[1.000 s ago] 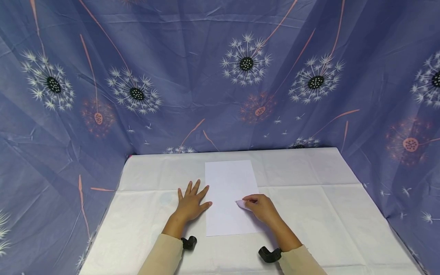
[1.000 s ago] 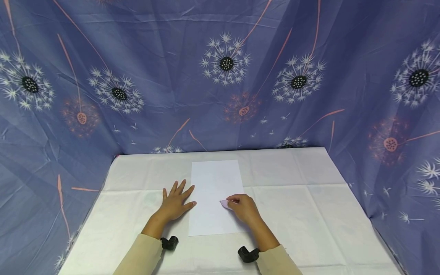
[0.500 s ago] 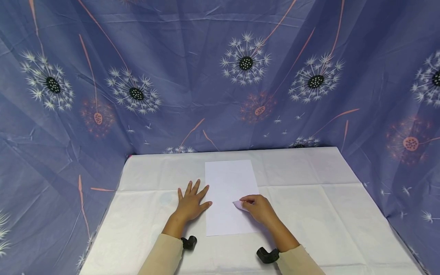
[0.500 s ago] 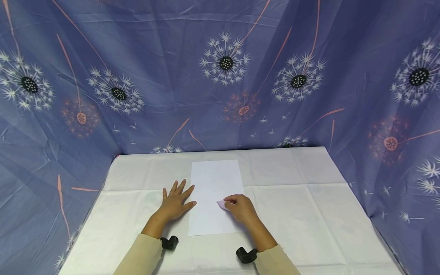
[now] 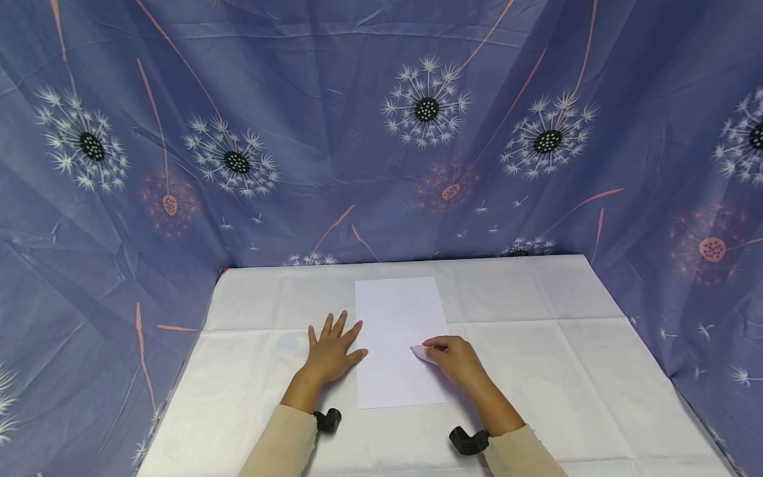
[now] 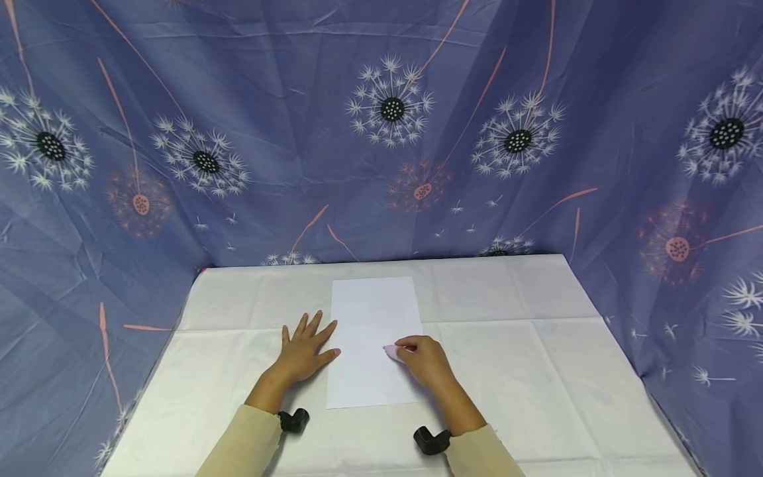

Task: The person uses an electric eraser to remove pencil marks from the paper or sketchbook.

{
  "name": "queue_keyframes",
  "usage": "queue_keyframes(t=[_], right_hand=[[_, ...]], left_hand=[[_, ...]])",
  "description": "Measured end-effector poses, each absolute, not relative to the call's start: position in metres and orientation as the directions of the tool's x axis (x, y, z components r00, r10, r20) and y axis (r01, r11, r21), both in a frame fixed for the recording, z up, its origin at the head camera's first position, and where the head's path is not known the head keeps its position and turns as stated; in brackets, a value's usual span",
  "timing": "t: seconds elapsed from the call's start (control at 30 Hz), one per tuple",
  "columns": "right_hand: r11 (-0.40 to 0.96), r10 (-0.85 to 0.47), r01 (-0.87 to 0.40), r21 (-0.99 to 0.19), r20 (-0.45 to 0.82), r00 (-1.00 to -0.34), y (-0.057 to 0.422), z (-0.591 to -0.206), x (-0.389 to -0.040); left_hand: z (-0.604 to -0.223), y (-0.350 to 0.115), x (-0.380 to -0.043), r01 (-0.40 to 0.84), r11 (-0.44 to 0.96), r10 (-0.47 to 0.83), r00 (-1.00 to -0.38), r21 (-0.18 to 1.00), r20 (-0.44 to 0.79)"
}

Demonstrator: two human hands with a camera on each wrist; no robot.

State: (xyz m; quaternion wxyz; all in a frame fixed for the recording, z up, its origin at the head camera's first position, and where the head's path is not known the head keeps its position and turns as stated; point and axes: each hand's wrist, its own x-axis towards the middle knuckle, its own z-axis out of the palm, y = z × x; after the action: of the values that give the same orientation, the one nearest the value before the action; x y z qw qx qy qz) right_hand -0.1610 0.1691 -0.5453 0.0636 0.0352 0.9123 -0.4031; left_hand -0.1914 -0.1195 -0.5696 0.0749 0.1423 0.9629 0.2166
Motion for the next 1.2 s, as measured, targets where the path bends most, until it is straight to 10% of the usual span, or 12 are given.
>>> queue_keyframes(t=[1.2], right_hand=[[0.662,0.028,0.126,-0.739,-0.144,-0.989,0.183,-0.548,-0.164]], left_hand=[[-0.569,-0.12,-0.193,0.225,0.869,0.3,-0.948,0.441,-0.107]])
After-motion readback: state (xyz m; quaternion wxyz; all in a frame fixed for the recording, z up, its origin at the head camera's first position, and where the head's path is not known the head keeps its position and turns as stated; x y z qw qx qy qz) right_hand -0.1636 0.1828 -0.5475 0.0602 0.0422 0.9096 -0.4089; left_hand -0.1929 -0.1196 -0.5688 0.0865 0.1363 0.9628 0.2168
